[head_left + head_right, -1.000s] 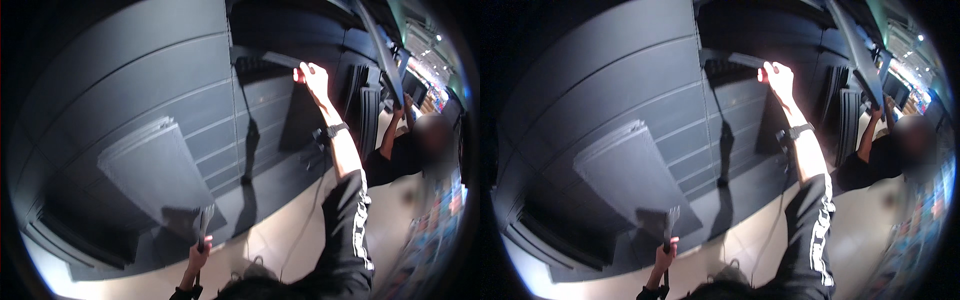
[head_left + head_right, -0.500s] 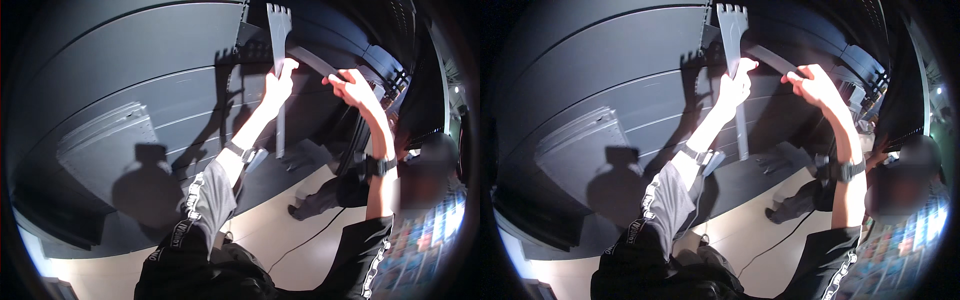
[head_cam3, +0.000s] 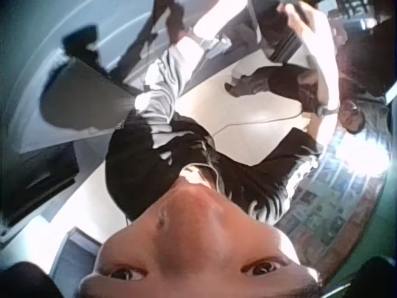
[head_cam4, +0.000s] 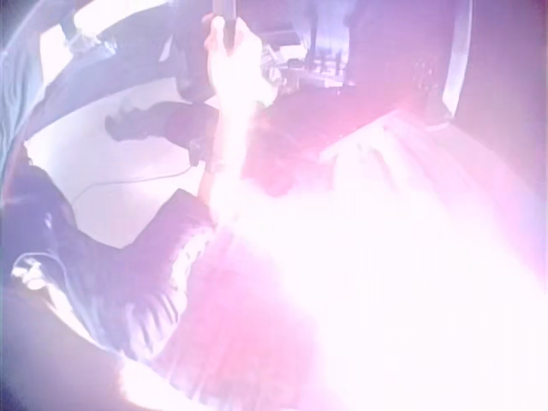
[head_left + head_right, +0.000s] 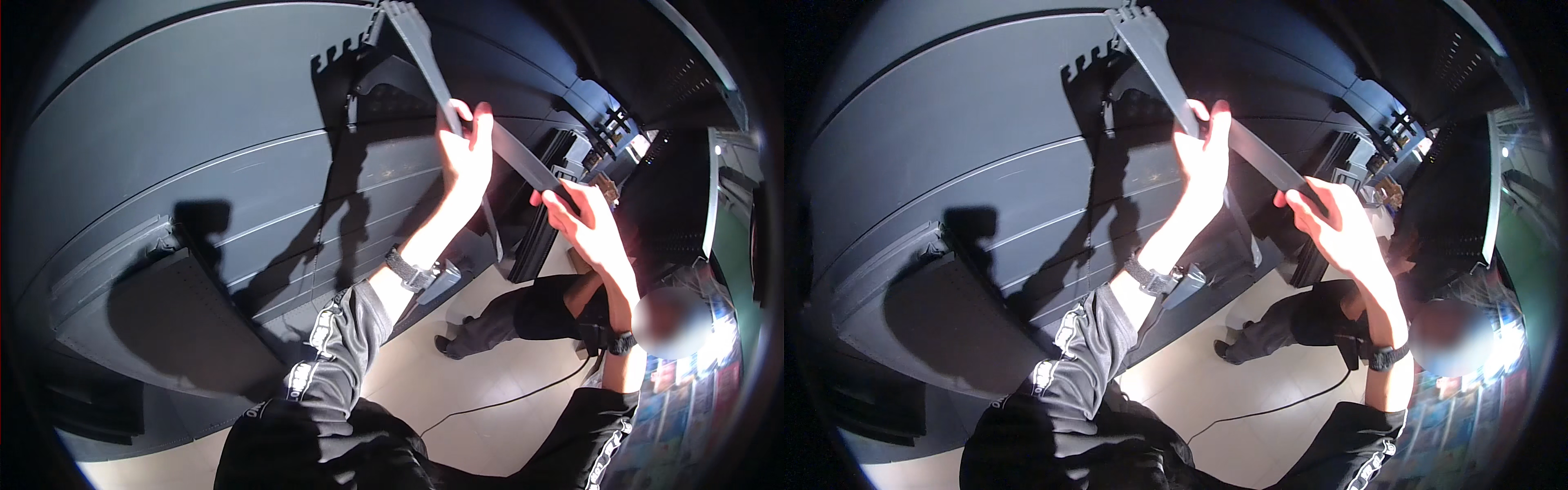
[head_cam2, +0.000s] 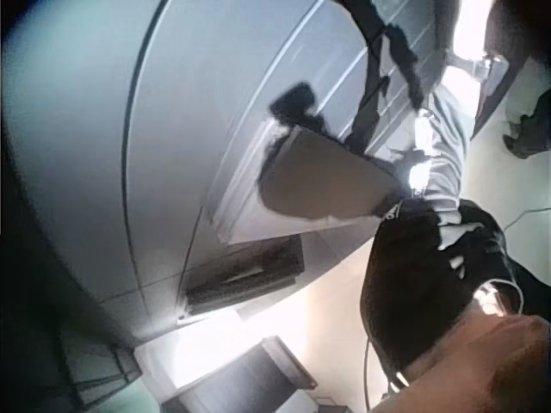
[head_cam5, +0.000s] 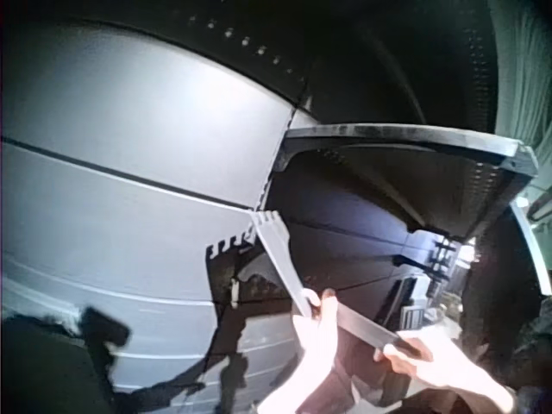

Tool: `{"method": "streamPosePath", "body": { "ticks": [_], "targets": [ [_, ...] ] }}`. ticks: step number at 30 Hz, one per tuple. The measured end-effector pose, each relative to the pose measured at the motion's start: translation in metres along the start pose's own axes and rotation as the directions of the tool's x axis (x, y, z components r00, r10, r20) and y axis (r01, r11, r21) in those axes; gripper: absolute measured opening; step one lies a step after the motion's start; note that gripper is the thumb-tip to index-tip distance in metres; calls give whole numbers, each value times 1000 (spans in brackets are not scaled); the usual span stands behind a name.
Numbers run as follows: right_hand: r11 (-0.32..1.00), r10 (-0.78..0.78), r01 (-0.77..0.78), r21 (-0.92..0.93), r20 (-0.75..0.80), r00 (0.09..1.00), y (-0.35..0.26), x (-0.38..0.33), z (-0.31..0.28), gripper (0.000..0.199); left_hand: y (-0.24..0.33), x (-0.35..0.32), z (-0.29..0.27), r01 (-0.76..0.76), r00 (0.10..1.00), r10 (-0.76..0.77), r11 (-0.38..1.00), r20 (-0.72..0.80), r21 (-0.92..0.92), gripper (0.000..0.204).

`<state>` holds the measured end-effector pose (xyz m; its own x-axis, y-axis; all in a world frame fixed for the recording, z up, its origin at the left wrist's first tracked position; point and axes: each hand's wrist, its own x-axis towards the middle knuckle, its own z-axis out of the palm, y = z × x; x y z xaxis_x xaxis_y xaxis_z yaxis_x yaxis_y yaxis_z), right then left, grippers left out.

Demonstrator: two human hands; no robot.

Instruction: Assembling and installing metal retail shelving units with a partner.

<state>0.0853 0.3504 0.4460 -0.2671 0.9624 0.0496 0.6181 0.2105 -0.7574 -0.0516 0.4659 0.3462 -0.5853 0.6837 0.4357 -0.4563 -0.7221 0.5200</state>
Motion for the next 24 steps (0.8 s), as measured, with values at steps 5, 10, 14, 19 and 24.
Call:
{"method": "streamPosePath", "body": {
  "ticks": [5, 10, 14, 19, 24],
  "targets": [
    [980, -87, 82, -181, -24, 996, -20, -6, 5, 19, 17, -3, 4, 101, 994, -96, 988, 44, -116, 26],
    [998, -38, 25, -63, -204, 978, -22, -21, 22, 20, 27, -10, -2, 89, 990, -92, 996, 109, 29, 25],
    [991, -34, 13, -130, -163, 986, -33, -30, 20, 23, 35, -12, 3, 113, 992, -101, 979, 78, -169, 29],
    [993, 3, -19, -120, -130, 991, -39, -21, 3, 21, 38, -12, 18, 81, 997, -79, 977, 15, -198, 36],
    [978, 19, -36, -203, -85, 996, -14, -34, 16, 19, 30, -26, 11, 128, 992, -127, 991, 13, -39, 36]
  ]
}}
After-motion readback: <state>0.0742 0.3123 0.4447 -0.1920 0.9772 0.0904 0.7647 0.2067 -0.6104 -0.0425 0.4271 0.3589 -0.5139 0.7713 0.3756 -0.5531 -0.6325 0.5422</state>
